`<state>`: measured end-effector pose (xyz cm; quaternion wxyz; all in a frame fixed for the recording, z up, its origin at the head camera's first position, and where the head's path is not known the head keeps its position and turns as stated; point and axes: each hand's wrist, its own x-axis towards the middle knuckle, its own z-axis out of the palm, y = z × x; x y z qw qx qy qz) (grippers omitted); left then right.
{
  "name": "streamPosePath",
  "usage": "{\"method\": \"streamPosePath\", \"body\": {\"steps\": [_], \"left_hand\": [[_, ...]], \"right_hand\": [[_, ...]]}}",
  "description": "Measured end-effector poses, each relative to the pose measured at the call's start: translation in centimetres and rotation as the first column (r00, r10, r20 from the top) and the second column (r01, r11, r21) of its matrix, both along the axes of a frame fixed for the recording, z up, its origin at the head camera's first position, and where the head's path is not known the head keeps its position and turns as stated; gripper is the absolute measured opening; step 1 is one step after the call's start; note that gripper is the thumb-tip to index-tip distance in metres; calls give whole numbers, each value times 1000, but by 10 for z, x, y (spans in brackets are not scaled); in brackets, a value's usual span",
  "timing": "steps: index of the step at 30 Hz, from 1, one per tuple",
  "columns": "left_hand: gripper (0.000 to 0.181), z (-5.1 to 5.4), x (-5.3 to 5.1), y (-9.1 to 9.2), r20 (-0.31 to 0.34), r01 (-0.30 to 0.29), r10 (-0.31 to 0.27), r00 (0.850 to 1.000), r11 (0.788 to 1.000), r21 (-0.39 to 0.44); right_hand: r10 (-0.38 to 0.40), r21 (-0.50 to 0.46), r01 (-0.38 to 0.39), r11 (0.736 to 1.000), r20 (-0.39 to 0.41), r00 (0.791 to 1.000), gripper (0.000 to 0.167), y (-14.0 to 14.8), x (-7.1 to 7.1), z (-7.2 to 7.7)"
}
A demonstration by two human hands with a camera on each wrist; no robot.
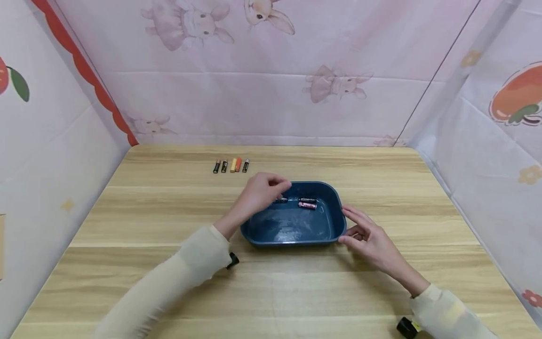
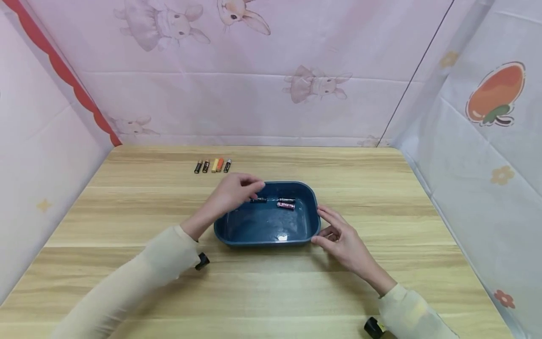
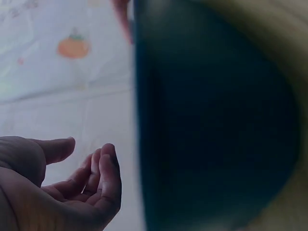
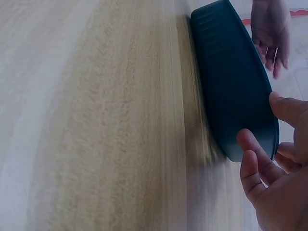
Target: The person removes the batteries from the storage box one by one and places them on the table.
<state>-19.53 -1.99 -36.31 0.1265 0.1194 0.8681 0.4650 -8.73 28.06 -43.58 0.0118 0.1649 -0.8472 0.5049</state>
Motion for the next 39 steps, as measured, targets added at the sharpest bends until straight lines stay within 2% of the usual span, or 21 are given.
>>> {"method": "streamPosePath", "body": {"steps": [3, 5, 9, 14, 19, 28, 32, 39], "left_hand": [[34, -10, 1, 13, 14, 21, -20, 1000, 999, -49], [33, -16, 0, 17, 13, 8, -7, 1000, 997, -83], [33, -27, -2, 17, -8, -21, 20, 1000, 987, -156], [34, -34, -3, 18, -47, -38, 27, 999, 965, -258], [33, -38, -2, 20, -123, -38, -7, 992, 932, -359], [29, -46, -3, 21, -144, 15, -89, 986, 894, -447], [26, -51, -5, 20, -136, 32, -103, 985, 893, -449], [32, -57, -6, 21, -82, 84, -125, 989, 920, -383]], "right_hand": [[0, -3, 0, 1000, 1, 1000, 63, 0, 0, -1], [0, -4, 0, 1000, 0, 1000, 63, -1, 0, -1], [1, -2, -1, 1000, -2, 1000, 64, -2, 0, -1], [1, -3, -1, 1000, -3, 1000, 63, -2, -1, 2], [4, -12, -4, 1000, 1, 1000, 62, -3, -1, 3], [-10, -4, 10, 1000, 10, 1000, 62, -3, -1, 3], [-9, -12, 9, 1000, 13, 1000, 61, -3, -1, 2], [-7, -22, 7, 1000, 10, 1000, 62, -3, -1, 1]]}}
